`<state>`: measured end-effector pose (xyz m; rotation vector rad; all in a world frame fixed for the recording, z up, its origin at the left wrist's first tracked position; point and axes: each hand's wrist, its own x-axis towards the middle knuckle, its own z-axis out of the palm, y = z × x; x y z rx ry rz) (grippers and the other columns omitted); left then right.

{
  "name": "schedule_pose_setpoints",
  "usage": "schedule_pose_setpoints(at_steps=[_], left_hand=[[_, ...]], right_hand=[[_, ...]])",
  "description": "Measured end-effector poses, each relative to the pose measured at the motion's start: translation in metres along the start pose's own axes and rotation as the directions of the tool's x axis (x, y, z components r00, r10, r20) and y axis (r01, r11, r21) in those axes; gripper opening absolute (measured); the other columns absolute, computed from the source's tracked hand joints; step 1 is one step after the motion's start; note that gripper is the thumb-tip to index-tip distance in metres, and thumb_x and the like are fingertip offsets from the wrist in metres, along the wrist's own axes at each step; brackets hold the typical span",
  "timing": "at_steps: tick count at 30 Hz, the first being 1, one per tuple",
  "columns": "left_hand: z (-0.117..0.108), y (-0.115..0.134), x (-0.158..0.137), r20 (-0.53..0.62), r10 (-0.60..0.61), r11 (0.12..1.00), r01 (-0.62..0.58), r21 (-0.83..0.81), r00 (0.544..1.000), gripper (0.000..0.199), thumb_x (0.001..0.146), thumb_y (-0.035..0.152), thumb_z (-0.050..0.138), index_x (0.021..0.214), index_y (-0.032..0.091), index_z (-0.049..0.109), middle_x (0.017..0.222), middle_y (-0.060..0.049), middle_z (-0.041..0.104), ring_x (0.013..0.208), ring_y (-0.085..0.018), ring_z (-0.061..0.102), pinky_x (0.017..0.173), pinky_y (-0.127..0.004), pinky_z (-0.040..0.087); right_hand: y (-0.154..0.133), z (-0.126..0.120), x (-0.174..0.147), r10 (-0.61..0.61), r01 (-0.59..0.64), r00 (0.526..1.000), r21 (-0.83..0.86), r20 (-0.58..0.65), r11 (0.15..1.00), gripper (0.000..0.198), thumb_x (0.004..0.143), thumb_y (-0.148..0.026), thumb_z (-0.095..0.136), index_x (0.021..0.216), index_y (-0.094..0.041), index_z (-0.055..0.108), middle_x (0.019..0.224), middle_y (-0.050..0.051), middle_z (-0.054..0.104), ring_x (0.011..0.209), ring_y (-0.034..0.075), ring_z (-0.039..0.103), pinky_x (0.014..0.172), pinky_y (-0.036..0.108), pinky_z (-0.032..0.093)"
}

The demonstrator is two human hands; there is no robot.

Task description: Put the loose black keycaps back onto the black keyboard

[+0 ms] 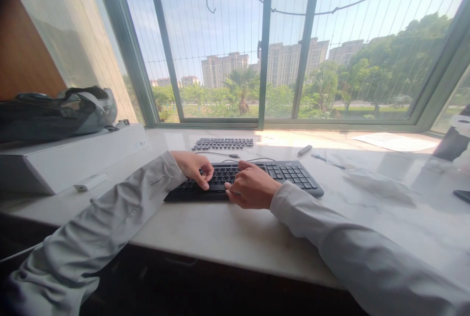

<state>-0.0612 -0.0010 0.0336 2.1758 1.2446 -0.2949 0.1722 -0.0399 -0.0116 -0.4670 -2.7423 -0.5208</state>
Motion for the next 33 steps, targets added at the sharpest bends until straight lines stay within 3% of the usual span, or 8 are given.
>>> schedule_pose_setpoints(at_steps=[6, 16, 33], left_hand=[[-0.001, -0.006, 0.002, -0.02, 0.097, 0.995, -0.096, 0.025, 0.995, 0.045, 0.059, 0.055, 0.074, 0.085, 0.019, 0.071, 0.07, 0.003, 0.065, 0.067, -0.01, 0.051, 0.07, -0.022, 0.037], [-0.004, 0.002, -0.014, -0.065, 0.081, 0.997, -0.08, 0.021, 0.995, 0.041, 0.059, 0.053, 0.075, 0.087, 0.023, 0.075, 0.085, 0.0, 0.073, 0.084, -0.016, 0.062, 0.077, -0.023, 0.04], [-0.005, 0.001, -0.017, -0.09, -0.001, 0.999, 0.006, 0.048, 0.996, 0.037, 0.056, 0.048, 0.079, 0.085, 0.025, 0.076, 0.085, 0.0, 0.074, 0.085, -0.017, 0.064, 0.079, -0.025, 0.043]], right_hand=[[0.005, 0.006, 0.002, 0.239, -0.228, 0.971, 0.207, -0.025, 0.951, 0.036, 0.09, -0.048, 0.049, 0.084, -0.026, 0.076, 0.059, 0.002, 0.068, 0.052, 0.009, 0.048, 0.076, 0.031, 0.027], [0.008, 0.01, -0.001, 0.249, -0.239, 0.969, 0.242, -0.008, 0.94, 0.032, 0.09, -0.047, 0.049, 0.093, -0.028, 0.075, 0.065, 0.002, 0.071, 0.057, 0.011, 0.054, 0.079, 0.032, 0.03], [0.008, 0.011, -0.001, 0.231, -0.219, 0.972, 0.198, -0.041, 0.955, 0.031, 0.092, -0.042, 0.048, 0.09, -0.028, 0.076, 0.062, 0.0, 0.07, 0.056, 0.011, 0.053, 0.077, 0.03, 0.028]])
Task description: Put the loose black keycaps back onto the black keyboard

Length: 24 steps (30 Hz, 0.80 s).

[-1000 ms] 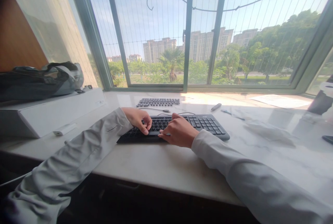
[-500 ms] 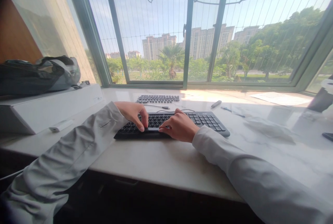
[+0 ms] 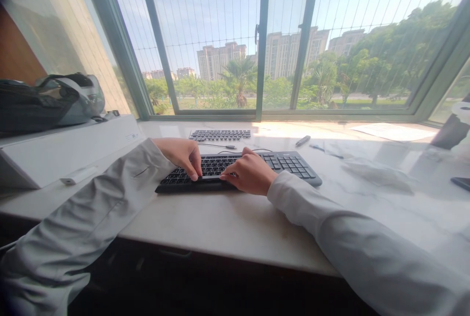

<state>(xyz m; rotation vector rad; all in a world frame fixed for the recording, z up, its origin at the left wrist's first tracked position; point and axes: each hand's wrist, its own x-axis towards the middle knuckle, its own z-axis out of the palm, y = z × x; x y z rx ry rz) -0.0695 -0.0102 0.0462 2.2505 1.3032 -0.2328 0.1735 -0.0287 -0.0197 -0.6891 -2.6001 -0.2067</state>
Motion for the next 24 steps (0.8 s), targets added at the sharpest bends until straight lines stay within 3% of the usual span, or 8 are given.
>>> schedule_pose_setpoints(at_steps=[15, 24], left_hand=[[0.0049, 0.0063, 0.0018, -0.041, -0.056, 0.996, 0.059, 0.065, 0.998, 0.036, 0.051, 0.047, 0.08, 0.078, 0.024, 0.076, 0.081, 0.001, 0.073, 0.078, -0.016, 0.062, 0.074, -0.025, 0.042], [0.0016, 0.0045, -0.0004, -0.025, 0.011, 0.998, -0.009, 0.068, 1.0, 0.035, 0.055, 0.048, 0.079, 0.08, 0.024, 0.076, 0.083, 0.0, 0.073, 0.082, -0.016, 0.062, 0.076, -0.024, 0.041]], right_hand=[[-0.0039, -0.0022, 0.0021, 0.047, -0.045, 0.998, 0.061, -0.03, 0.997, 0.023, 0.086, -0.041, 0.058, 0.089, -0.026, 0.076, 0.066, -0.001, 0.072, 0.056, 0.01, 0.055, 0.078, 0.031, 0.027], [-0.0022, -0.0015, 0.0024, 0.109, -0.112, 0.994, 0.163, 0.025, 0.98, 0.02, 0.083, -0.042, 0.062, 0.082, -0.028, 0.076, 0.065, -0.003, 0.071, 0.054, 0.008, 0.053, 0.084, 0.032, 0.028]])
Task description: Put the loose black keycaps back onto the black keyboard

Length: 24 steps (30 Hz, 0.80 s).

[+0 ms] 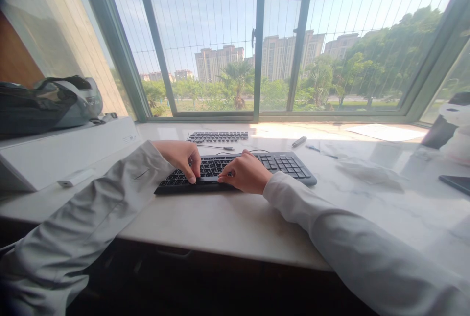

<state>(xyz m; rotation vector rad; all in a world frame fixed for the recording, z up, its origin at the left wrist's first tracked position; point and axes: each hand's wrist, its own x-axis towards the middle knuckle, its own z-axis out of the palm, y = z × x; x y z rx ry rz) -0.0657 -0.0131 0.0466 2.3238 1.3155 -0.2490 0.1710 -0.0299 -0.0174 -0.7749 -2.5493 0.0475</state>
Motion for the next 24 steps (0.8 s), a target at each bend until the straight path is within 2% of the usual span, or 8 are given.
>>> schedule_pose_setpoints(at_steps=[8, 17, 20, 24], left_hand=[[0.0, 0.003, -0.003, -0.001, 0.132, 0.991, -0.132, -0.038, 0.991, 0.038, 0.06, 0.043, 0.077, 0.095, 0.027, 0.075, 0.088, 0.001, 0.073, 0.076, -0.013, 0.06, 0.071, -0.024, 0.04], [0.01, 0.014, 0.001, -0.185, 0.055, 0.998, -0.051, 0.026, 0.981, 0.032, 0.059, 0.051, 0.075, 0.08, 0.027, 0.077, 0.073, 0.002, 0.072, 0.07, -0.012, 0.058, 0.065, -0.023, 0.037], [0.012, 0.015, 0.003, -0.178, 0.053, 0.998, -0.049, 0.025, 0.983, 0.03, 0.059, 0.05, 0.075, 0.077, 0.026, 0.077, 0.071, 0.002, 0.072, 0.069, -0.012, 0.058, 0.064, -0.022, 0.037], [0.012, 0.017, 0.003, -0.179, 0.029, 0.998, -0.02, 0.053, 0.983, 0.031, 0.058, 0.051, 0.074, 0.076, 0.026, 0.077, 0.065, 0.002, 0.07, 0.063, -0.01, 0.056, 0.06, -0.022, 0.036]], right_hand=[[-0.002, 0.0, 0.0, 0.003, -0.002, 1.0, -0.014, 0.01, 1.0, 0.019, 0.083, -0.041, 0.062, 0.083, -0.028, 0.076, 0.066, -0.002, 0.072, 0.054, 0.008, 0.053, 0.084, 0.033, 0.029], [-0.004, -0.001, -0.001, -0.012, 0.012, 1.0, -0.054, 0.01, 0.998, 0.023, 0.085, -0.041, 0.058, 0.08, -0.027, 0.075, 0.063, -0.003, 0.07, 0.052, 0.008, 0.05, 0.081, 0.031, 0.029], [-0.009, -0.003, -0.002, -0.09, 0.093, 0.996, -0.174, 0.027, 0.98, 0.03, 0.089, -0.037, 0.051, 0.076, -0.023, 0.074, 0.057, -0.001, 0.067, 0.05, 0.008, 0.045, 0.078, 0.031, 0.028], [-0.018, -0.007, -0.004, -0.221, 0.242, 0.97, -0.38, 0.098, 0.893, 0.04, 0.092, -0.029, 0.04, 0.067, -0.019, 0.07, 0.054, 0.002, 0.064, 0.046, 0.008, 0.04, 0.075, 0.031, 0.027]])
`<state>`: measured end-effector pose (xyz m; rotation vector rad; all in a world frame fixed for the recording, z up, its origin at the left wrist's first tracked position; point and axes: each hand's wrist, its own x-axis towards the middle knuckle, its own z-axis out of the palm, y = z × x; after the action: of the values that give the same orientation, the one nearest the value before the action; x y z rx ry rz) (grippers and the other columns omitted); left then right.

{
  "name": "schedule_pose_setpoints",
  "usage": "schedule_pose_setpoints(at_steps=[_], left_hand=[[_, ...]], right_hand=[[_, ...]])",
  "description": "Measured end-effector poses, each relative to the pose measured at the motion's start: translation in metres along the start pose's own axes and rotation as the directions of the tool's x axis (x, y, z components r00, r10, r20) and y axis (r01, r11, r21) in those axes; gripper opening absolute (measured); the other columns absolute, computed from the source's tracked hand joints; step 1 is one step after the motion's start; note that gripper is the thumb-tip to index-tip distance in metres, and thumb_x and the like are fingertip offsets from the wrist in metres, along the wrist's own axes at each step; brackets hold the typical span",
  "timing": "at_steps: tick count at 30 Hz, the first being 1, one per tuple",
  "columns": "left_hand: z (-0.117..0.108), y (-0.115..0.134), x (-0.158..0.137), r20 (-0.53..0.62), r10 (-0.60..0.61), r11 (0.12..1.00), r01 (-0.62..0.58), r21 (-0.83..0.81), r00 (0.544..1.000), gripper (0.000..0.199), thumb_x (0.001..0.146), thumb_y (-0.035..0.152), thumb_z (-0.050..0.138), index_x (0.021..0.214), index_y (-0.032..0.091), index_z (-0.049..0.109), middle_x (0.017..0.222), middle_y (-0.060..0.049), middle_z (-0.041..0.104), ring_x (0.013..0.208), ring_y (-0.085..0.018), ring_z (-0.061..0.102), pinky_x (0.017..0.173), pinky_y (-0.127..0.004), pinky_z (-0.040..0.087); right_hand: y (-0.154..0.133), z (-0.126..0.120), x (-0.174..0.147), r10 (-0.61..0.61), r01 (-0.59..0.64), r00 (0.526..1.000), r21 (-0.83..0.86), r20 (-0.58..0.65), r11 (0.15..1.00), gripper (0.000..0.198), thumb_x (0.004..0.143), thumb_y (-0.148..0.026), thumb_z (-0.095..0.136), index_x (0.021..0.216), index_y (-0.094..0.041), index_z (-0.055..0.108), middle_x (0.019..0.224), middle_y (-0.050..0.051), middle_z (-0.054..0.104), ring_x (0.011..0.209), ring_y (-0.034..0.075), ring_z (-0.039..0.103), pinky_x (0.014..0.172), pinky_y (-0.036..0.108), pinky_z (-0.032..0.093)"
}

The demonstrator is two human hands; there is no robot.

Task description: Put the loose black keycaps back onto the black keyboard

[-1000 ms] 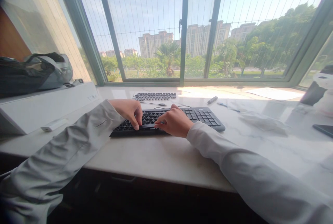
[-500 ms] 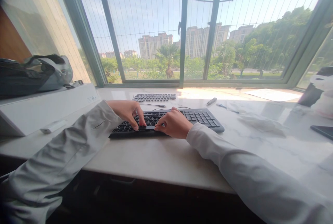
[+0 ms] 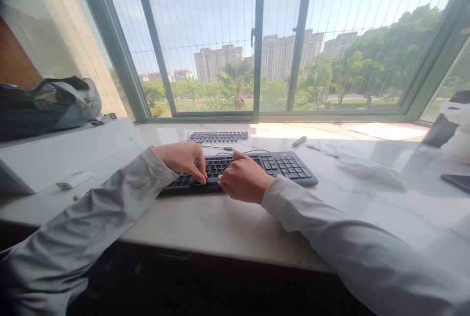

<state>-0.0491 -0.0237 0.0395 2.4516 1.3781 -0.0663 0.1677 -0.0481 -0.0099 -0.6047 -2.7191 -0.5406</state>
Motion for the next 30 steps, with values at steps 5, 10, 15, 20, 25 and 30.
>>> schedule_pose_setpoints(at_steps=[5, 10, 15, 20, 25, 30], left_hand=[[-0.001, 0.005, -0.001, -0.003, 0.001, 1.0, -0.001, 0.025, 1.0, 0.029, 0.057, 0.048, 0.075, 0.076, 0.026, 0.078, 0.066, 0.003, 0.071, 0.063, -0.01, 0.055, 0.06, -0.022, 0.035], [-0.002, 0.004, 0.002, 0.019, 0.018, 1.0, -0.018, 0.023, 1.0, 0.029, 0.057, 0.049, 0.076, 0.076, 0.027, 0.078, 0.066, 0.002, 0.071, 0.061, -0.011, 0.053, 0.06, -0.023, 0.035], [-0.003, 0.002, 0.004, 0.036, 0.048, 0.999, -0.048, -0.004, 0.998, 0.028, 0.057, 0.048, 0.076, 0.075, 0.026, 0.078, 0.067, 0.002, 0.072, 0.062, -0.011, 0.054, 0.06, -0.023, 0.035], [-0.003, 0.009, 0.001, 0.03, 0.048, 0.997, -0.05, 0.054, 0.998, 0.024, 0.06, 0.043, 0.076, 0.076, 0.025, 0.078, 0.065, 0.001, 0.071, 0.059, -0.011, 0.053, 0.06, -0.024, 0.035], [0.0, 0.006, 0.004, 0.05, 0.068, 0.998, -0.068, 0.0, 0.996, 0.023, 0.061, 0.042, 0.075, 0.077, 0.025, 0.078, 0.069, 0.001, 0.072, 0.063, -0.011, 0.057, 0.061, -0.023, 0.037], [0.002, -0.007, 0.006, 0.033, 0.091, 0.994, -0.089, -0.069, 0.995, 0.029, 0.06, 0.047, 0.076, 0.078, 0.026, 0.077, 0.072, 0.001, 0.073, 0.069, -0.013, 0.06, 0.065, -0.023, 0.04]], right_hand=[[-0.003, -0.003, 0.0, -0.048, 0.05, 0.999, -0.076, 0.016, 0.996, 0.043, 0.093, -0.028, 0.036, 0.066, -0.018, 0.066, 0.052, 0.002, 0.061, 0.045, 0.009, 0.037, 0.074, 0.031, 0.027], [-0.002, -0.002, 0.0, -0.022, 0.022, 1.0, -0.025, -0.001, 0.999, 0.046, 0.094, -0.029, 0.035, 0.065, -0.018, 0.069, 0.051, 0.002, 0.062, 0.044, 0.008, 0.038, 0.076, 0.031, 0.028], [0.001, 0.002, 0.0, 0.015, -0.014, 1.0, 0.052, -0.015, 0.999, 0.048, 0.094, -0.032, 0.037, 0.062, -0.019, 0.07, 0.05, 0.002, 0.063, 0.045, 0.009, 0.04, 0.078, 0.031, 0.029], [0.007, 0.006, -0.001, 0.052, -0.049, 0.999, 0.152, -0.014, 0.987, 0.045, 0.094, -0.038, 0.039, 0.07, -0.022, 0.074, 0.051, 0.001, 0.065, 0.044, 0.008, 0.041, 0.079, 0.031, 0.03], [0.004, 0.003, 0.0, 0.011, -0.011, 1.0, 0.073, -0.002, 0.997, 0.046, 0.093, -0.032, 0.038, 0.065, -0.02, 0.072, 0.054, 0.003, 0.066, 0.044, 0.008, 0.038, 0.078, 0.031, 0.029], [0.004, 0.004, -0.002, -0.029, 0.03, 0.999, 0.046, -0.019, 0.998, 0.044, 0.094, -0.035, 0.037, 0.077, -0.02, 0.074, 0.054, 0.003, 0.064, 0.046, 0.009, 0.041, 0.075, 0.031, 0.029]])
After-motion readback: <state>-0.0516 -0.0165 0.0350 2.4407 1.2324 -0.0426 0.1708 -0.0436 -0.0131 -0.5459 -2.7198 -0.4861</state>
